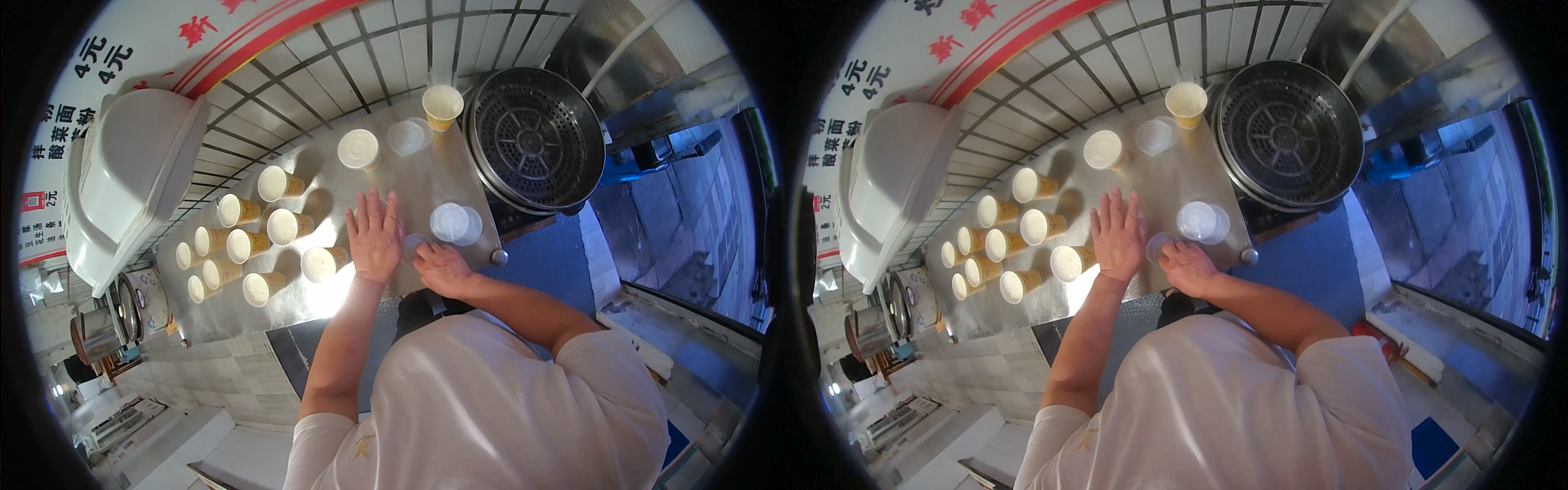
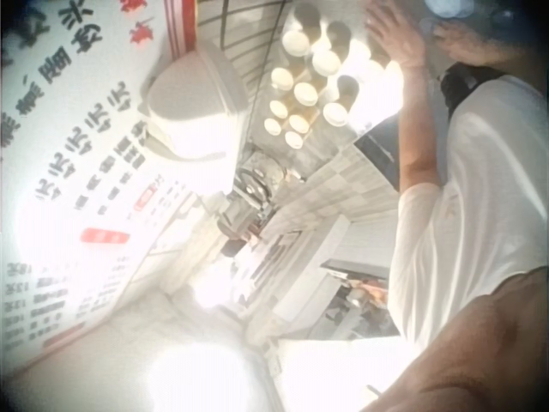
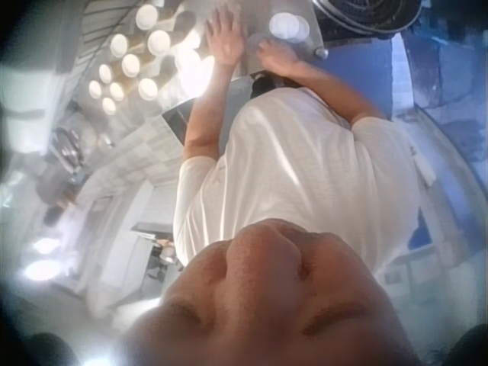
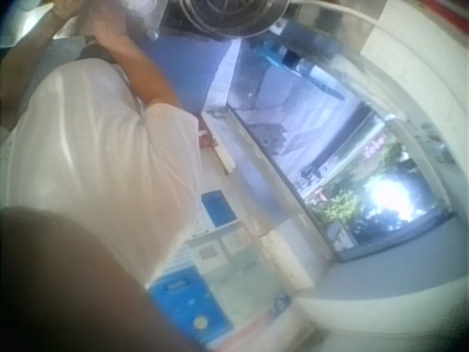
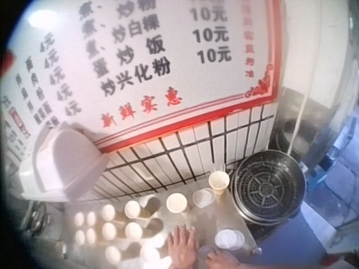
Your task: The person pours a white liquid from a large dispenser into multiple paper cups arranged on a stainless steel counter. After filling, the person places plastic lids on each cup, pressing them down to seal. The filled and sealed cups are then grouped on the counter.
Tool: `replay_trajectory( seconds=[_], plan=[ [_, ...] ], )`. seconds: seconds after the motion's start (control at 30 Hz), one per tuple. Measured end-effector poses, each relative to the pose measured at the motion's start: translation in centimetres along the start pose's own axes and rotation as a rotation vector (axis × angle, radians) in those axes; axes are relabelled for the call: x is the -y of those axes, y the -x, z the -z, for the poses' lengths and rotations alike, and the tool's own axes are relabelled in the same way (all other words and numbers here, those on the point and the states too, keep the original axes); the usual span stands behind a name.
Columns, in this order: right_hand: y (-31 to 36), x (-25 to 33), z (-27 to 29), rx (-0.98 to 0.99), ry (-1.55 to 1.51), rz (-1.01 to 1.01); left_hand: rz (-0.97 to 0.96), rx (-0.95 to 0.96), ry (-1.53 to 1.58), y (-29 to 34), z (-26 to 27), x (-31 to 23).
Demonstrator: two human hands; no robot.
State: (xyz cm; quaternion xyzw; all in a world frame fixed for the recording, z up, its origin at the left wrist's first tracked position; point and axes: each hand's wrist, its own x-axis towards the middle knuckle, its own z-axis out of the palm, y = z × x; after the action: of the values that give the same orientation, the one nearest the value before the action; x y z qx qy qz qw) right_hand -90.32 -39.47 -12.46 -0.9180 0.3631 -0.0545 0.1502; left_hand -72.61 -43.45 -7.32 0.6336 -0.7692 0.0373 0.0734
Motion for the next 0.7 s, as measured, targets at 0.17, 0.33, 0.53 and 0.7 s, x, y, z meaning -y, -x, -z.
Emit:
replay_trajectory(
  seconds=[0.17, 0.33, 0.53, 0.7],
  plan=[
    [0.1, 0.0, 0.0, -0.041, -0.014, -0.001, 0.431, -0.054, 0.458, 0.0, 1.3, -0.6],
    [0.1, 0.0, -0.1, -0.061, -0.028, 0.011, 0.755, -0.020, 0.886, -0.7, -0.2, 0.6],
    [0.1, 0.0, -0.7, -0.091, 0.010, 0.005, 0.939, 0.004, 1.388, -2.1, -1.4, 0.7],
    [0.0, 0.2, 0.5, -0.077, 0.035, 0.005, 0.934, -0.037, 1.431, -4.1, -1.1, 0.9]
  ],
)
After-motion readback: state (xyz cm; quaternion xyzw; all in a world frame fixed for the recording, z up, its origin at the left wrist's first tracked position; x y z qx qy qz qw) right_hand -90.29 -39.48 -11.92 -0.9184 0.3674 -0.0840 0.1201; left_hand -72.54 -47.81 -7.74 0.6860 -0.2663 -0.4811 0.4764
